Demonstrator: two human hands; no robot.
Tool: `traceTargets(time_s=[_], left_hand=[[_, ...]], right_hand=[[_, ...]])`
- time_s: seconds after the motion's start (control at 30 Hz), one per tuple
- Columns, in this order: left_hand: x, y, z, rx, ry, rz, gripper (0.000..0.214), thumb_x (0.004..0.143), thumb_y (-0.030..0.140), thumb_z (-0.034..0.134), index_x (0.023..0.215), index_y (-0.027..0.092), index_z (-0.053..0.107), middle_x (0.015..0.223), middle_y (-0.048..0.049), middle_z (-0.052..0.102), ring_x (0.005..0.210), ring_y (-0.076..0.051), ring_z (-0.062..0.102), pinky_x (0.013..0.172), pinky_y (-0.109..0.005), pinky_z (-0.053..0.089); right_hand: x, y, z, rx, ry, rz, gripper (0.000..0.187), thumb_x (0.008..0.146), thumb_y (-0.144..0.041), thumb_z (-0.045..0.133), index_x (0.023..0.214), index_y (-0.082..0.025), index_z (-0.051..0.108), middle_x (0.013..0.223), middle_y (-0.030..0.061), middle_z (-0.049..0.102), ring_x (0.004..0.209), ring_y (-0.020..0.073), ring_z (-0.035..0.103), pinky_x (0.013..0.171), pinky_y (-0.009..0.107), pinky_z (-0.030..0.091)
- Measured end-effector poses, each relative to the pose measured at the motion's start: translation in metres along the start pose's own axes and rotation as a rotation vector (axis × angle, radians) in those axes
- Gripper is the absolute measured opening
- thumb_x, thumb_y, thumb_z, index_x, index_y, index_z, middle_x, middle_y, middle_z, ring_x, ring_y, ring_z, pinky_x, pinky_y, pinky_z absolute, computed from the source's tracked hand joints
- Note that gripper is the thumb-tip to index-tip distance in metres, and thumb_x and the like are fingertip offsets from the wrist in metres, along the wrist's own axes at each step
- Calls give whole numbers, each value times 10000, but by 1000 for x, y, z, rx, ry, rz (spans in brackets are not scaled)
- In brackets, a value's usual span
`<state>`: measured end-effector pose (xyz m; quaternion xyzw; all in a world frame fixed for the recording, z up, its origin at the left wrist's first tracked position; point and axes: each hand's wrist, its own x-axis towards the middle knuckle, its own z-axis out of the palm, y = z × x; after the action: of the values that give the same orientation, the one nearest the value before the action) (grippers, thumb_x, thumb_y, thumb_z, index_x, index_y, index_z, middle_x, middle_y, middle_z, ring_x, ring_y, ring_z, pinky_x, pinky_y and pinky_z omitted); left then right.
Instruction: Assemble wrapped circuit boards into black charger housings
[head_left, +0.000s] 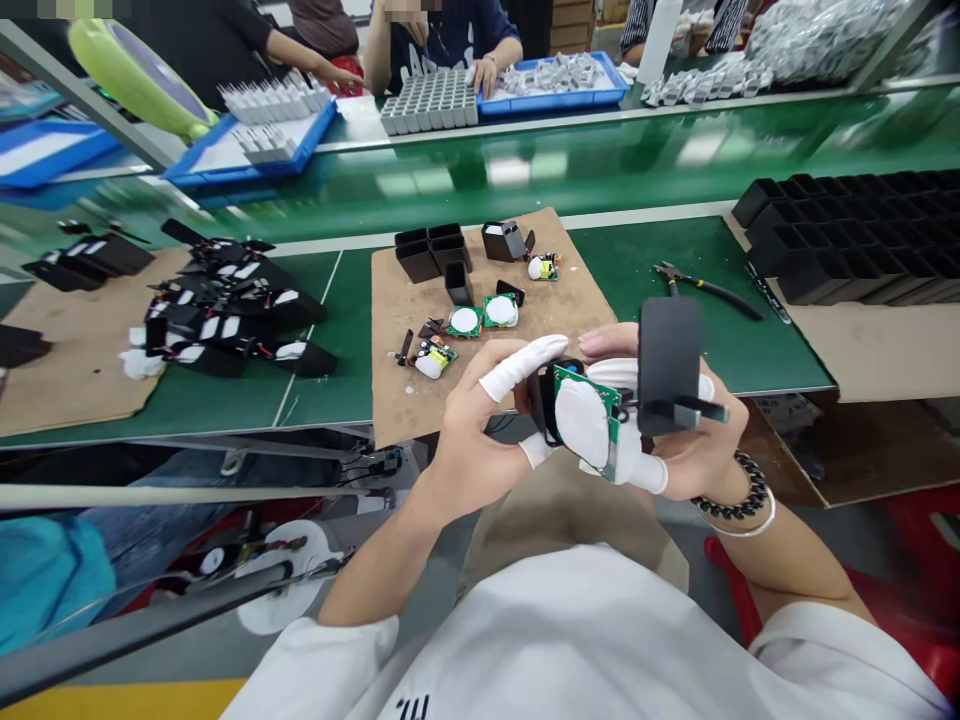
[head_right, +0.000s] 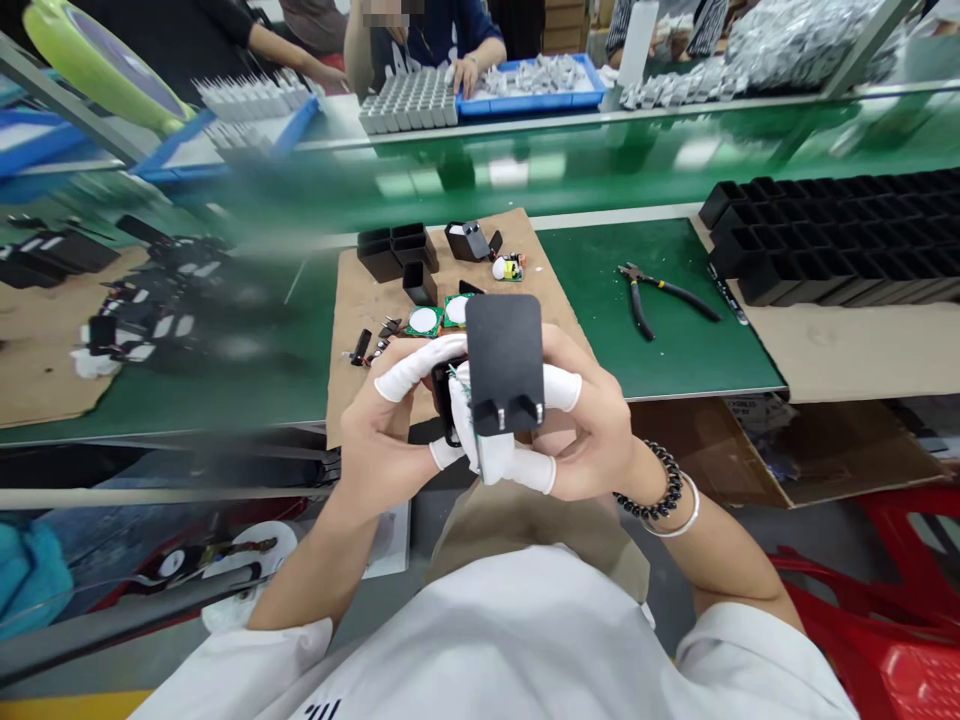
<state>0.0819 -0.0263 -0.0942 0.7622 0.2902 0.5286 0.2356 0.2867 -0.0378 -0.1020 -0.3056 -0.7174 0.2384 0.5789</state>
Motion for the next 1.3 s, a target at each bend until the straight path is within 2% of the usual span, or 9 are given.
traceTargets(time_s=[0.1, 0.17, 0.33, 0.47, 0.6, 0.8, 0.93, 1.13, 1.3], left_hand=[[0, 0, 1, 5, 0, 23, 603, 831, 279, 843, 1405, 295, 659, 1202, -83, 698, 1136, -272, 666, 933, -405, 610], [0, 0, 1, 10, -10, 38, 619, 830, 263, 842, 1418, 290, 649, 1215, -83, 696, 1155, -274, 666, 956, -407, 604], [1, 0, 3, 0, -14, 37, 636, 823, 233, 840, 1426, 288, 642, 1193, -79, 696, 1091, -250, 675, 891, -365, 610], [2, 0, 4, 10, -9, 23, 599, 835, 280, 837, 1405, 286, 655, 1147, -72, 687, 898, -184, 659, 739, -305, 605], [3, 0, 6, -29, -7, 16, 614, 827, 225, 835, 1408, 297, 651, 1117, -54, 668, 806, -134, 614, 630, -239, 561], [4, -1, 5, -71, -18, -9, 612, 806, 217, 843, 1389, 270, 666, 1108, -60, 671, 731, -106, 557, 612, -236, 551], [5, 1, 3, -55, -31, -17, 633, 786, 222, 862, 1386, 269, 665, 1126, -66, 675, 723, -105, 548, 597, -238, 549], [6, 1, 1, -45, -42, 0, 669, 783, 212, 861, 1412, 287, 647, 1126, -58, 665, 715, -100, 547, 586, -233, 546], [6, -1, 3, -72, -36, 24, 693, 782, 190, 859, 1431, 290, 634, 1144, -60, 666, 715, -98, 556, 585, -233, 548]], right_hand=[[6, 0, 2, 1, 22, -173, 387, 808, -463, 805, 1146, -320, 684, 1182, 59, 727, 1110, 329, 706, 929, 514, 619], [8, -1, 1, -1, 15, -212, 372, 828, -397, 784, 1176, -313, 685, 1193, 57, 721, 1112, 315, 705, 928, 499, 621], [9, -1, -1, 8, -10, -203, 453, 817, -336, 813, 1246, -322, 671, 1246, 64, 719, 1112, 314, 712, 967, 520, 621], [9, 3, -2, -31, -19, -192, 501, 790, -356, 842, 1257, -341, 664, 1245, 52, 726, 1111, 306, 721, 982, 493, 625], [12, 4, -2, 3, -53, -193, 519, 776, -295, 846, 1262, -351, 672, 1247, 41, 732, 1093, 304, 733, 975, 473, 627], [13, 9, -1, 63, -31, -210, 613, 694, -240, 893, 1260, -359, 692, 1193, 34, 743, 1007, 306, 734, 881, 476, 648], [12, 14, -2, 118, -30, -199, 667, 616, -209, 930, 1247, -293, 729, 1176, 66, 745, 999, 327, 718, 873, 501, 637], [12, 12, -2, 147, -27, -142, 525, 693, -286, 904, 1190, -296, 736, 1188, 52, 748, 1062, 315, 718, 941, 503, 615], [10, 12, -2, 122, -18, -55, 491, 678, -369, 936, 1111, -280, 722, 1174, 70, 736, 1075, 320, 708, 944, 502, 615]])
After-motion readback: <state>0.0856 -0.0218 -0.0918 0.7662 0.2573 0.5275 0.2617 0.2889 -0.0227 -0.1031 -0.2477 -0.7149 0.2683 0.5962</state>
